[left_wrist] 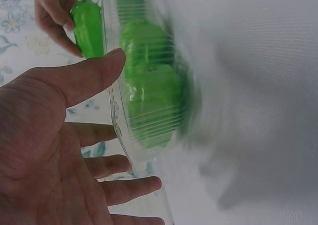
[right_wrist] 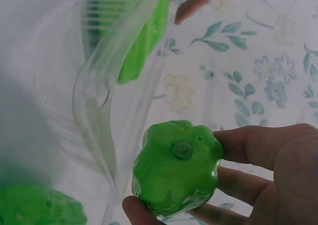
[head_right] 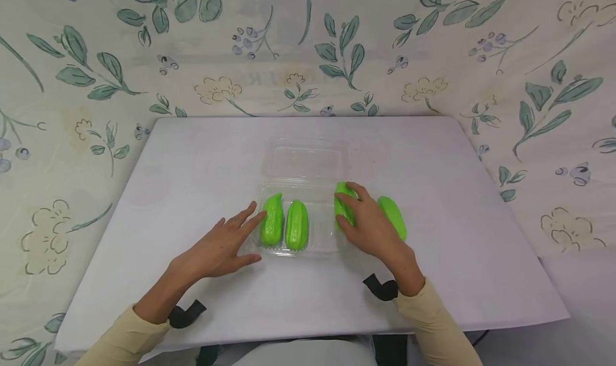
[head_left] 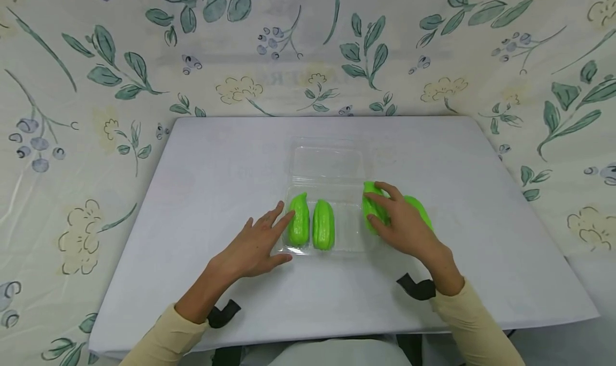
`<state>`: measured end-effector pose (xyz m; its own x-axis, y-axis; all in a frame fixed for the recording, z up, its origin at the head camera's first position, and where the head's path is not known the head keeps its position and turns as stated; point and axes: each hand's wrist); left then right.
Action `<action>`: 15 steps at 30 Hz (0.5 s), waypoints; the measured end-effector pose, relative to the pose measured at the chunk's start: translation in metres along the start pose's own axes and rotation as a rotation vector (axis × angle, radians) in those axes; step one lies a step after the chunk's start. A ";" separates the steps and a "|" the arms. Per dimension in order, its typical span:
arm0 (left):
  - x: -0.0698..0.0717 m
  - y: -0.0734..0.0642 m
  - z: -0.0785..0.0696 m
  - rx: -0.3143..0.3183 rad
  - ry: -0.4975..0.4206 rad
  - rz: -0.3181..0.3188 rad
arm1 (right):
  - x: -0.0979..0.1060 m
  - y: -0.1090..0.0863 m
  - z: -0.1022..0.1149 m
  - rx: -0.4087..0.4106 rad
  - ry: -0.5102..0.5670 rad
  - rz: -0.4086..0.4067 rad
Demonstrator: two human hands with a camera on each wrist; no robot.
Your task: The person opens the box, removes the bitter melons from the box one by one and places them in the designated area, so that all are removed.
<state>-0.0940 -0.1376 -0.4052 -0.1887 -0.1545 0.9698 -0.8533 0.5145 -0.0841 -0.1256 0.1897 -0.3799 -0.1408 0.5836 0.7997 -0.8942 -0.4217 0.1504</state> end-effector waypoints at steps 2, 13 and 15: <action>0.000 0.000 0.000 0.002 -0.001 -0.002 | 0.003 -0.001 -0.004 -0.010 -0.010 -0.011; -0.001 -0.001 0.002 0.001 -0.003 -0.002 | 0.019 -0.008 -0.022 -0.097 -0.009 -0.052; -0.001 -0.001 0.002 -0.002 -0.002 -0.004 | 0.022 -0.010 -0.026 -0.107 -0.009 -0.063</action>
Point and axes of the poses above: each hand's wrist, its own y-axis towards the middle knuckle, its own x-axis out of the back of the hand, z = x × y, and after that the axes turned 7 degrees about y, right-handed
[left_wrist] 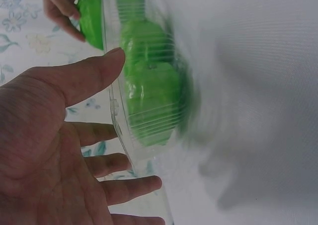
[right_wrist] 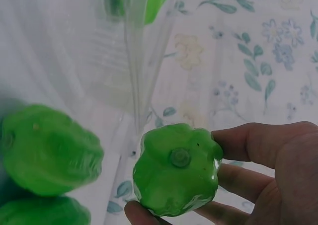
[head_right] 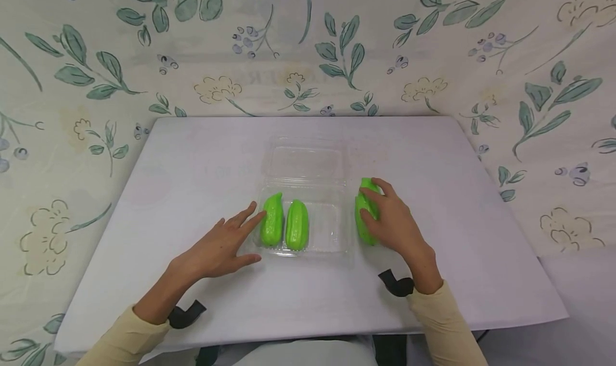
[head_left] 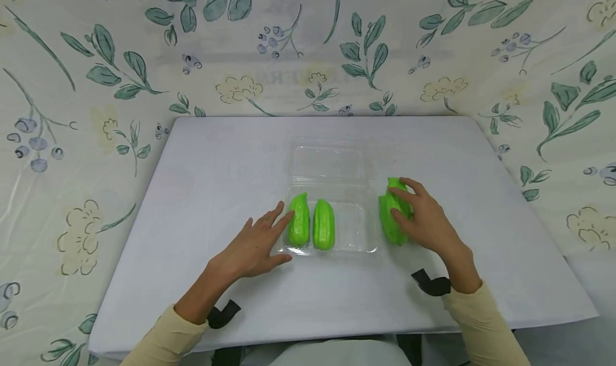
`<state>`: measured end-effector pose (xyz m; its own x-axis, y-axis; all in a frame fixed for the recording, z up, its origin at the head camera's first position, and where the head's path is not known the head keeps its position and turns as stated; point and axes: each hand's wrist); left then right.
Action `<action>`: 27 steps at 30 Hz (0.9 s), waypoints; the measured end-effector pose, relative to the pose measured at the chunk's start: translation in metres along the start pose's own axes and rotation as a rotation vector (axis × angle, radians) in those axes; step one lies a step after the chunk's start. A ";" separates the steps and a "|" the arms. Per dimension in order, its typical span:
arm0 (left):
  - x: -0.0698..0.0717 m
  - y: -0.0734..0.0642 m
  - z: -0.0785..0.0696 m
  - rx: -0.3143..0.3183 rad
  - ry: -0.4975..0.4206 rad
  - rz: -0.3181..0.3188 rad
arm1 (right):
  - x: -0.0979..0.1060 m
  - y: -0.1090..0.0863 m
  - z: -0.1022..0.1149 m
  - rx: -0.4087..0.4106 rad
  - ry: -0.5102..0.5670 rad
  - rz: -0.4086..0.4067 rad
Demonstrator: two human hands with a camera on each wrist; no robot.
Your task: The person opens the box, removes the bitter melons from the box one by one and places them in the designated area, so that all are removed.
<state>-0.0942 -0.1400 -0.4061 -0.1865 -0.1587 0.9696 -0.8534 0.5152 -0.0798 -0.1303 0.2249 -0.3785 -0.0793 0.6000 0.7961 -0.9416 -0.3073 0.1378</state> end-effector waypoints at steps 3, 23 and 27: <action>0.000 0.000 0.000 -0.001 0.000 -0.003 | 0.005 -0.002 -0.006 -0.009 -0.004 -0.024; -0.001 0.000 0.002 -0.001 -0.012 -0.005 | 0.024 -0.017 -0.044 -0.094 -0.024 -0.097; -0.002 0.000 0.002 -0.005 -0.013 -0.010 | 0.029 -0.019 -0.050 -0.129 -0.033 -0.106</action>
Point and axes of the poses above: each hand's wrist, its own y-axis towards the middle knuckle, its own x-axis out of the back of the hand, z = x × y, and after that the axes turned 7 degrees about y, right-handed
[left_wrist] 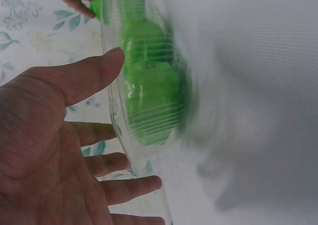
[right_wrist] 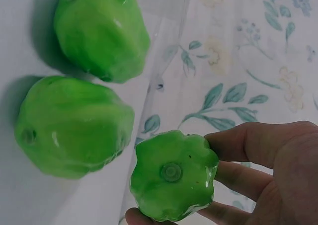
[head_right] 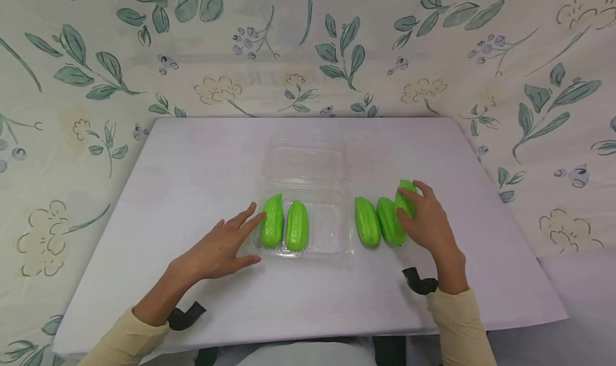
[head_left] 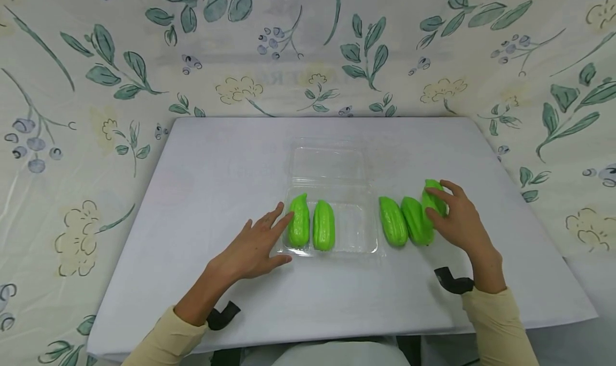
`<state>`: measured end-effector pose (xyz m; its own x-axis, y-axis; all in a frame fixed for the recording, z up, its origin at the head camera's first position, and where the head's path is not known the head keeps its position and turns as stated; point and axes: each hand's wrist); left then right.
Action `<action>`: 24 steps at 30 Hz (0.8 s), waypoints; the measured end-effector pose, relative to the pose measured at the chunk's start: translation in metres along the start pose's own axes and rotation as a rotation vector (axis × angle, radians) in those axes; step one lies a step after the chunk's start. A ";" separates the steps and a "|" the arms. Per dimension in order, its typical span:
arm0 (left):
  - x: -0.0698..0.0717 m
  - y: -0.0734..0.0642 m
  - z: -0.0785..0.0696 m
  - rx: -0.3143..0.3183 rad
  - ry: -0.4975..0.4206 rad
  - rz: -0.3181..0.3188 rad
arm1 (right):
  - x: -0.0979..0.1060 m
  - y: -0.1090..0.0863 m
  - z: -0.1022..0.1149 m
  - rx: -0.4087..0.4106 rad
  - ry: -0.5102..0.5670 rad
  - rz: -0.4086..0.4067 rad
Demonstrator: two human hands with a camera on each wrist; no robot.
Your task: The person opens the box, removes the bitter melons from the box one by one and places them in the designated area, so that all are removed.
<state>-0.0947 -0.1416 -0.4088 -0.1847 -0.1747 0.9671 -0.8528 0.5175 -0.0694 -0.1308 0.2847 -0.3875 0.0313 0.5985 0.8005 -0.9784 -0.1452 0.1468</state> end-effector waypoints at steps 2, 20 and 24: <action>0.000 0.000 0.000 0.001 0.000 -0.002 | 0.001 0.000 -0.003 -0.015 -0.008 -0.002; 0.000 0.000 -0.001 0.009 0.006 0.002 | -0.006 0.004 -0.030 -0.155 -0.038 0.098; 0.001 -0.001 -0.001 0.009 0.008 0.007 | -0.012 0.003 -0.037 -0.189 -0.032 0.141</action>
<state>-0.0939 -0.1411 -0.4079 -0.1871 -0.1647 0.9684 -0.8558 0.5114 -0.0783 -0.1418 0.3057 -0.4184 -0.1048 0.5569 0.8239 -0.9943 -0.0734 -0.0769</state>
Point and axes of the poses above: each hand's wrist, its own y-axis towards the middle knuckle, its own x-axis out of the back of the hand, z = x × y, and after that the axes turned 7 degrees about y, right-handed
